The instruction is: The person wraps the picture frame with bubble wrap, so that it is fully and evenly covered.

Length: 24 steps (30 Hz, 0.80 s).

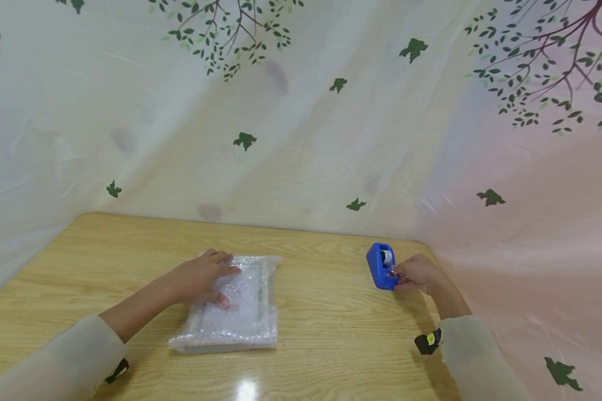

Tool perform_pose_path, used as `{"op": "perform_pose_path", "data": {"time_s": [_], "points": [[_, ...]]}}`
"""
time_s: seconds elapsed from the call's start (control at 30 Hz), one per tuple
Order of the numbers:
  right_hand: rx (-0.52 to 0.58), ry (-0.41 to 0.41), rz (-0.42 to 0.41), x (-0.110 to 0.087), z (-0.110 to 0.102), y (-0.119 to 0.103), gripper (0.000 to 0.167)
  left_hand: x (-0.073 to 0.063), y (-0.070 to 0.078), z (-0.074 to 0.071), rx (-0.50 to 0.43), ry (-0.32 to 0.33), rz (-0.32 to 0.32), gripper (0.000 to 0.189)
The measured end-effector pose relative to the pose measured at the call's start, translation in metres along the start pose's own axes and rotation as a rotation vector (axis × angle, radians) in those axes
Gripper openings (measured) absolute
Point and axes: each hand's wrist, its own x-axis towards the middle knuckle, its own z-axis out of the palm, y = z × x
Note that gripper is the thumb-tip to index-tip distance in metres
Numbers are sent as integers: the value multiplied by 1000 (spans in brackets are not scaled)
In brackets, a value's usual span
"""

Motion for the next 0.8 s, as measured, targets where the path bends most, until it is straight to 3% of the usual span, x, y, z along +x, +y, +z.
{"op": "perform_pose_path", "data": {"time_s": [0.33, 0.5, 0.8], "points": [[74, 79, -33, -4, 2, 5, 17, 1, 3, -2, 2, -2, -10, 74], [47, 102, -91, -9, 3, 3, 24, 1, 2, -1, 8, -2, -14, 74], [146, 119, -80, -13, 8, 7, 32, 1, 3, -2, -5, 2, -4, 74]]}}
